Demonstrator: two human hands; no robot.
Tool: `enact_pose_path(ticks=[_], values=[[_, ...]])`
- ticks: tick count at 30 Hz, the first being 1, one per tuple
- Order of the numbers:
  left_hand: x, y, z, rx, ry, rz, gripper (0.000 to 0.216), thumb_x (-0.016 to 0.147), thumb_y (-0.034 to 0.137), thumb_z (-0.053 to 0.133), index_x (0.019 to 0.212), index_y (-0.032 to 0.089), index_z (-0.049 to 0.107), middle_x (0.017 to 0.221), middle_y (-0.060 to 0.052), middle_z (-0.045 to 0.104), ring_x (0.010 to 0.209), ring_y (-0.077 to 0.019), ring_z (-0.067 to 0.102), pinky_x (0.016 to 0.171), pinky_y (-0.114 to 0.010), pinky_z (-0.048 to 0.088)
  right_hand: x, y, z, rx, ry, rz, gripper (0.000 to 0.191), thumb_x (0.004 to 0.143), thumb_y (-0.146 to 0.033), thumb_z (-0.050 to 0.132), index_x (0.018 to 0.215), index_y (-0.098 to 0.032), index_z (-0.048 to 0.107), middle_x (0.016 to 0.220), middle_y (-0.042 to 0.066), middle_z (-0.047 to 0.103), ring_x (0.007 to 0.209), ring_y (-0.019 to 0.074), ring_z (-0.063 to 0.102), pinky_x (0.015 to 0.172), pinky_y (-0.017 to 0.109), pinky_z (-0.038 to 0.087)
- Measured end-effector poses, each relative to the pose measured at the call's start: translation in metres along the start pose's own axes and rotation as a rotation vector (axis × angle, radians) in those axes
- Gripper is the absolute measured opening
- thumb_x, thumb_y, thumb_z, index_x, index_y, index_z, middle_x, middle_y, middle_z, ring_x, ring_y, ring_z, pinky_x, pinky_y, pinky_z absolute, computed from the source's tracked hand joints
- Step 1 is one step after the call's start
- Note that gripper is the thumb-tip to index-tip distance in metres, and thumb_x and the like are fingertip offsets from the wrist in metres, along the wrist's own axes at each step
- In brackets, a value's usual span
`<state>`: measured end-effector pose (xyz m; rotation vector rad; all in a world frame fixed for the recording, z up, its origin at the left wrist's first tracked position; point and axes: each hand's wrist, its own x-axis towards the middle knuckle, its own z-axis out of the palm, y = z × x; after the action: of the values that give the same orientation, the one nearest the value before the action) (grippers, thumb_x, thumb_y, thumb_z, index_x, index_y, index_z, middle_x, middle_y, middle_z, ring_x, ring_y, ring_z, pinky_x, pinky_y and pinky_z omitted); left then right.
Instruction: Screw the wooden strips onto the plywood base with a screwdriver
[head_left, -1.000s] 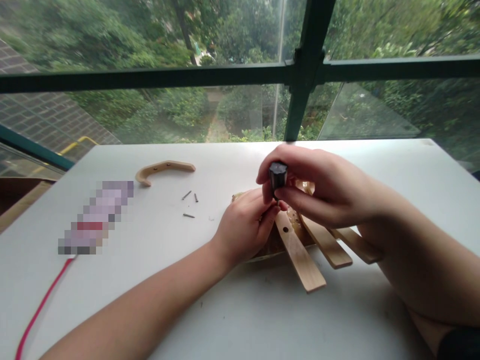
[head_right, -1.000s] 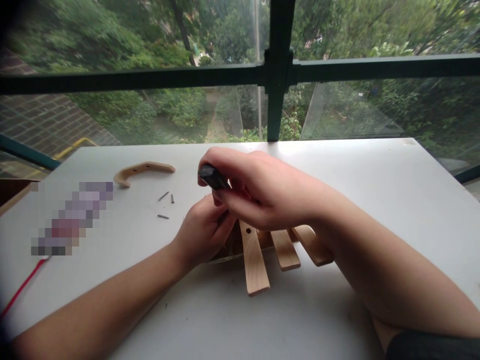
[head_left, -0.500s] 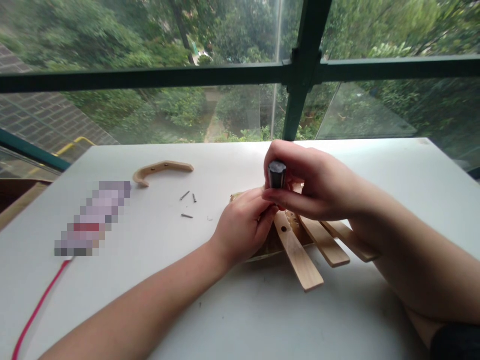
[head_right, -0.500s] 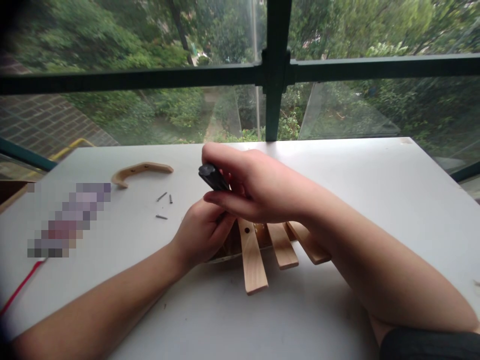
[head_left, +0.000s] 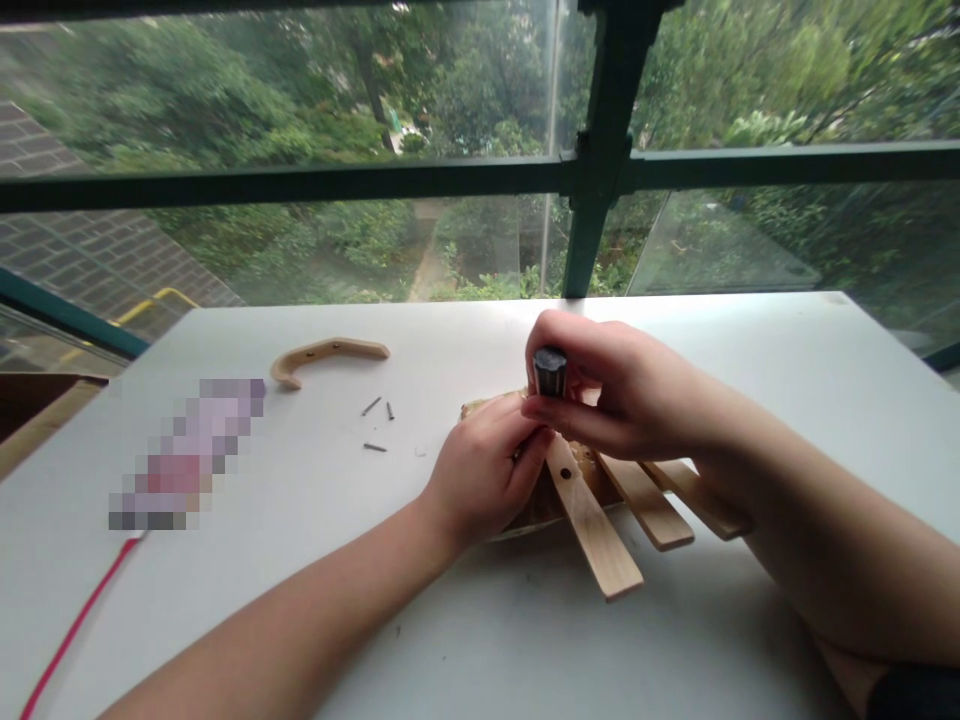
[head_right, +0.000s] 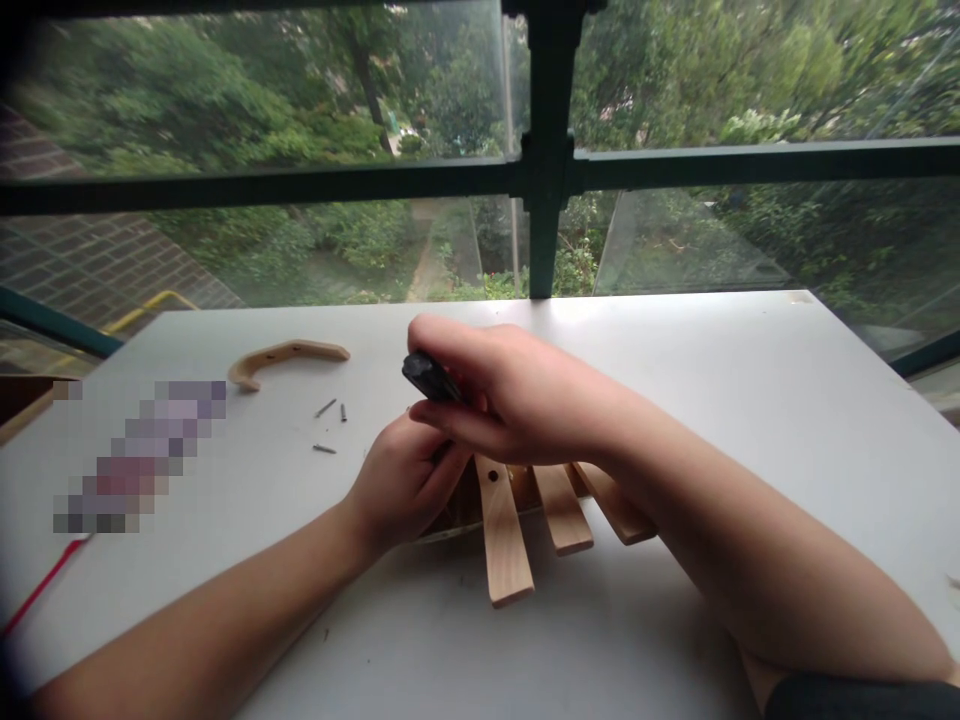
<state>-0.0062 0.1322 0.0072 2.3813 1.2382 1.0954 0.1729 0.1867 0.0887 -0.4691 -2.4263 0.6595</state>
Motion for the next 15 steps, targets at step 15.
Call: enact_pose_path(ticks=[15], values=[[0.0024,0.0026,-0.0006,-0.103,0.075,-0.006,0.008,0.093,0.020,0.055,0.097,0.020,0.062,0.093,-0.004,0.069,0.089,-0.0176,0.064,0.078,-0.030,0.051,-0.0029,0.0020,0.0010,0.066,-0.040,0.024,0.017,0.083,-0.022,0.062,0.090,-0.020,0.046,0.072,-0.004,0.051,0.061,0.0081,0.043,0.055,0.021,0.035]])
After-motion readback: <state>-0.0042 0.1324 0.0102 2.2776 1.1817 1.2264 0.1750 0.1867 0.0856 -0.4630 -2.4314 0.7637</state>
